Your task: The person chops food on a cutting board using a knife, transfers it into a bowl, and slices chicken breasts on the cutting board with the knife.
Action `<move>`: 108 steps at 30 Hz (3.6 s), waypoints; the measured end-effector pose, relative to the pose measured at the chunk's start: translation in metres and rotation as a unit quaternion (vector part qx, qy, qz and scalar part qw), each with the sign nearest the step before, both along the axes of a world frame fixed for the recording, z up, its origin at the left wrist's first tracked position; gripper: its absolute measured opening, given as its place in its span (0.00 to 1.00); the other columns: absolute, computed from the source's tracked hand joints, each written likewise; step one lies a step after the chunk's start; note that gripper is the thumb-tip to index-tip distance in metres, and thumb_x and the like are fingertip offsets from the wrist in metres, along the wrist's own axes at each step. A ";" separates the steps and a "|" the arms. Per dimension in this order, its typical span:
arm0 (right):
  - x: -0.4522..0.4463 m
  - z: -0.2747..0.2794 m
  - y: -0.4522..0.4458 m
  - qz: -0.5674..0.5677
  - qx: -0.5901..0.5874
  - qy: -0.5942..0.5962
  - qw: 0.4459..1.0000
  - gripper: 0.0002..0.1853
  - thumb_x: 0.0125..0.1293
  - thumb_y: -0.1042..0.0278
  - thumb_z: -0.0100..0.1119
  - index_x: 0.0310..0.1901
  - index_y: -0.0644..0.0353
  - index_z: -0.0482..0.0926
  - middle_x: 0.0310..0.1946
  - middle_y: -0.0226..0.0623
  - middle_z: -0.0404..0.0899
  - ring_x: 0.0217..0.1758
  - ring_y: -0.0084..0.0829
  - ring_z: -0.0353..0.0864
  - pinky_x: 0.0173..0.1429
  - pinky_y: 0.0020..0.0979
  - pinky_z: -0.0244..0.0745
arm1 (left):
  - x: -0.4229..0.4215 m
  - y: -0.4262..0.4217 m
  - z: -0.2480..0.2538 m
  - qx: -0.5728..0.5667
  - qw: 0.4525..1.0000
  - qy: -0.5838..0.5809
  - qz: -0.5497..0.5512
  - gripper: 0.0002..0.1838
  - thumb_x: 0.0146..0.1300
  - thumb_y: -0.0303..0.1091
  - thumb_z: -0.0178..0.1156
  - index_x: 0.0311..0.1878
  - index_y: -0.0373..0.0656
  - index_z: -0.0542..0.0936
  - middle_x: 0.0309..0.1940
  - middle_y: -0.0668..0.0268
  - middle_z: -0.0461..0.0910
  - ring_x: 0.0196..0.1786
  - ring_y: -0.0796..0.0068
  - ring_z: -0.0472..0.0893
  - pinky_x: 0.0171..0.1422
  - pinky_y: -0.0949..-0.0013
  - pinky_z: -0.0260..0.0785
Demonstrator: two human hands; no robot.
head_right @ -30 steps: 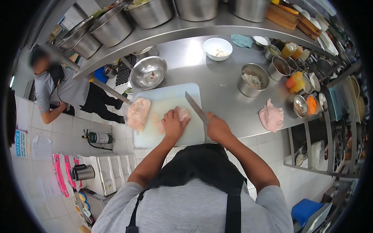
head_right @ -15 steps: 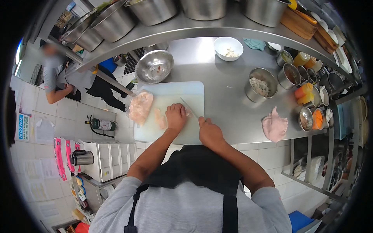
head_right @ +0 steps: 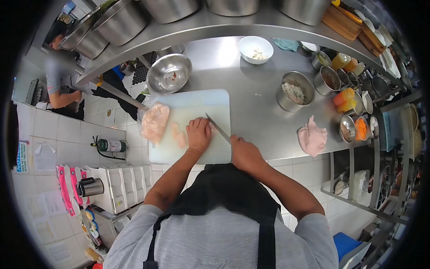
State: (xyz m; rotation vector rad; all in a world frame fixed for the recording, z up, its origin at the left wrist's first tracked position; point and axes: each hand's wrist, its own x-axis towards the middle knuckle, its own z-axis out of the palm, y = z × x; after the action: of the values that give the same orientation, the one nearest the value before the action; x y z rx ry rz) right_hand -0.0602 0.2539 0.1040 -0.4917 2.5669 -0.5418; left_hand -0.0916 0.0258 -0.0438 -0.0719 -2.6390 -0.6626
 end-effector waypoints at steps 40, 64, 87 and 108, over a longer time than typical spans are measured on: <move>-0.020 -0.008 -0.034 0.030 0.015 0.038 0.999 0.14 0.71 0.77 0.55 0.56 0.68 0.71 0.42 0.59 0.85 0.45 0.61 0.89 0.52 0.57 0.85 | 0.005 -0.007 -0.003 0.081 0.996 -0.008 0.020 0.10 0.71 0.34 0.63 0.53 0.44 0.83 0.48 0.58 0.81 0.54 0.50 0.78 0.59 0.45 0.67; -0.050 -0.032 -0.072 -0.015 0.005 -0.028 0.999 0.16 0.71 0.77 0.54 0.58 0.69 0.70 0.50 0.67 0.85 0.51 0.67 0.89 0.55 0.60 0.83 | 0.001 -0.005 -0.007 0.031 0.999 -0.022 0.034 0.11 0.67 0.35 0.66 0.50 0.47 0.84 0.50 0.62 0.81 0.55 0.53 0.78 0.56 0.46 0.67; 0.017 0.004 -0.032 0.025 0.019 -0.003 1.000 0.13 0.71 0.77 0.54 0.55 0.68 0.71 0.45 0.65 0.85 0.45 0.64 0.89 0.53 0.59 0.83 | 0.011 -0.012 -0.008 -0.003 0.999 -0.033 0.013 0.08 0.73 0.34 0.62 0.51 0.45 0.82 0.48 0.59 0.82 0.53 0.50 0.79 0.55 0.46 0.69; 0.013 0.001 -0.046 0.035 0.042 -0.012 0.998 0.14 0.71 0.78 0.54 0.56 0.68 0.70 0.42 0.63 0.85 0.48 0.62 0.90 0.52 0.58 0.84 | 0.013 -0.014 -0.011 -0.014 0.998 -0.051 0.034 0.07 0.72 0.36 0.63 0.46 0.45 0.82 0.44 0.59 0.81 0.50 0.52 0.80 0.52 0.47 0.71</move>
State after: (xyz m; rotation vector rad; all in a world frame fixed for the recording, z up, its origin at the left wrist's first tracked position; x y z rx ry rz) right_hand -0.0472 0.2080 0.1049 -0.5387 2.5273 -0.4109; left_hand -0.0783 0.0113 -0.0552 0.0436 -2.7350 -0.6211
